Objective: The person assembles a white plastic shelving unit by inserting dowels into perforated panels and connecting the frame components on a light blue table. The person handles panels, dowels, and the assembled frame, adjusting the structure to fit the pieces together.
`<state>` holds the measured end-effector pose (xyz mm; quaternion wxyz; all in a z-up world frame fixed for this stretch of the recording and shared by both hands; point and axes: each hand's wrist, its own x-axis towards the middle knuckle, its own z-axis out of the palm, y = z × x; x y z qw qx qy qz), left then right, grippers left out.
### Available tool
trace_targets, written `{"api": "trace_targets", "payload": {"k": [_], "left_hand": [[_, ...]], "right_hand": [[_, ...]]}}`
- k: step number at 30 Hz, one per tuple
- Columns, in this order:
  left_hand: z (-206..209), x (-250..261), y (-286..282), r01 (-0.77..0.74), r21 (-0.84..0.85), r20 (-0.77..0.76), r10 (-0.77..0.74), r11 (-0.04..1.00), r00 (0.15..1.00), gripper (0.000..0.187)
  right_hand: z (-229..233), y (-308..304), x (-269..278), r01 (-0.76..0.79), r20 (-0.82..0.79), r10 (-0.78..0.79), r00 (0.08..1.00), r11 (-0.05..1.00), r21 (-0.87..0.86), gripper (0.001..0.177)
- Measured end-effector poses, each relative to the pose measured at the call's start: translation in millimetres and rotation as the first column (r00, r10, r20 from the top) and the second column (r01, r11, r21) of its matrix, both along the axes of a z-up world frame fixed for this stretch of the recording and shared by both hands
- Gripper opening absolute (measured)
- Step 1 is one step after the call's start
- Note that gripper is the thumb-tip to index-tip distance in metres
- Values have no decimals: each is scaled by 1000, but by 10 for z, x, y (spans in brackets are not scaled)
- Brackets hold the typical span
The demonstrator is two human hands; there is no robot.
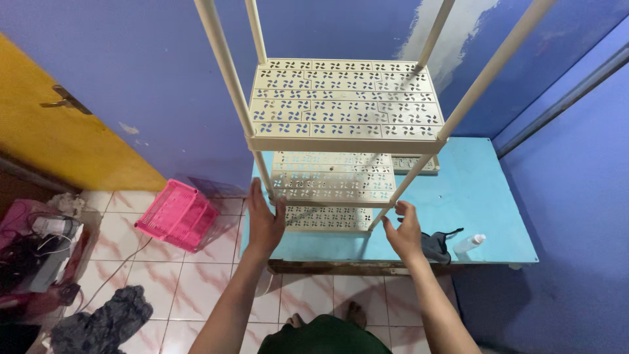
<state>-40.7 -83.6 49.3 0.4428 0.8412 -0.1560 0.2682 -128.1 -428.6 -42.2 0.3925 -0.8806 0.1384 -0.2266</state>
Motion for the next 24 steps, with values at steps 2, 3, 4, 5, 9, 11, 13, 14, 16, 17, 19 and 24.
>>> {"api": "trace_targets", "payload": {"k": [2, 3, 4, 5, 9, 11, 13, 14, 16, 17, 19, 24], "left_hand": [[43, -157, -157, -258, 66, 265, 233, 964, 936, 66], [81, -197, -228, -208, 125, 302, 162, 970, 939, 60], [124, -247, -302, -157, 185, 331, 89, 970, 939, 55], [169, -287, -388, -108, 245, 356, 14, 964, 934, 50], [317, -290, -876, 271, 313, 159, -332, 910, 930, 48], [352, -245, -1185, 382, 322, 59, -421, 866, 905, 52], [338, -212, -1489, 468, 320, -40, -482, 824, 875, 58], [317, -199, -1629, 477, 354, -83, -481, 804, 873, 63], [245, -151, -1842, 497, 417, -169, -472, 761, 865, 71], [191, -135, -1886, 455, 505, -152, -444, 734, 883, 74], [81, -99, -1941, 359, 666, -108, -392, 654, 914, 80], [-254, 23, -1838, 163, 812, 14, -299, 560, 954, 71]], "right_hand": [[-275, -66, 61, -37, -154, 48, 987, 997, 72, 63], [-415, -89, 94, -42, -233, 67, 970, 993, 108, 65], [-549, -108, 110, -44, -312, 87, 946, 989, 142, 66], [-683, -108, 122, -41, -355, 94, 930, 987, 155, 69], [-1115, -102, 228, -25, -505, 136, 852, 975, 220, 72], [-1236, -103, 290, -71, -525, 164, 836, 979, 193, 62], [-1296, -102, 323, -177, -501, 200, 842, 980, 95, 46], [-1318, -132, 330, -191, -477, 225, 850, 974, 119, 47], [-1336, -135, 342, -222, -428, 273, 862, 961, 167, 49], [-1346, -116, 340, -177, -425, 249, 870, 964, 201, 50], [-1352, -61, 346, -84, -419, 195, 887, 960, 268, 52], [-1346, -10, 465, 119, -530, 168, 831, 878, 464, 43]]}}
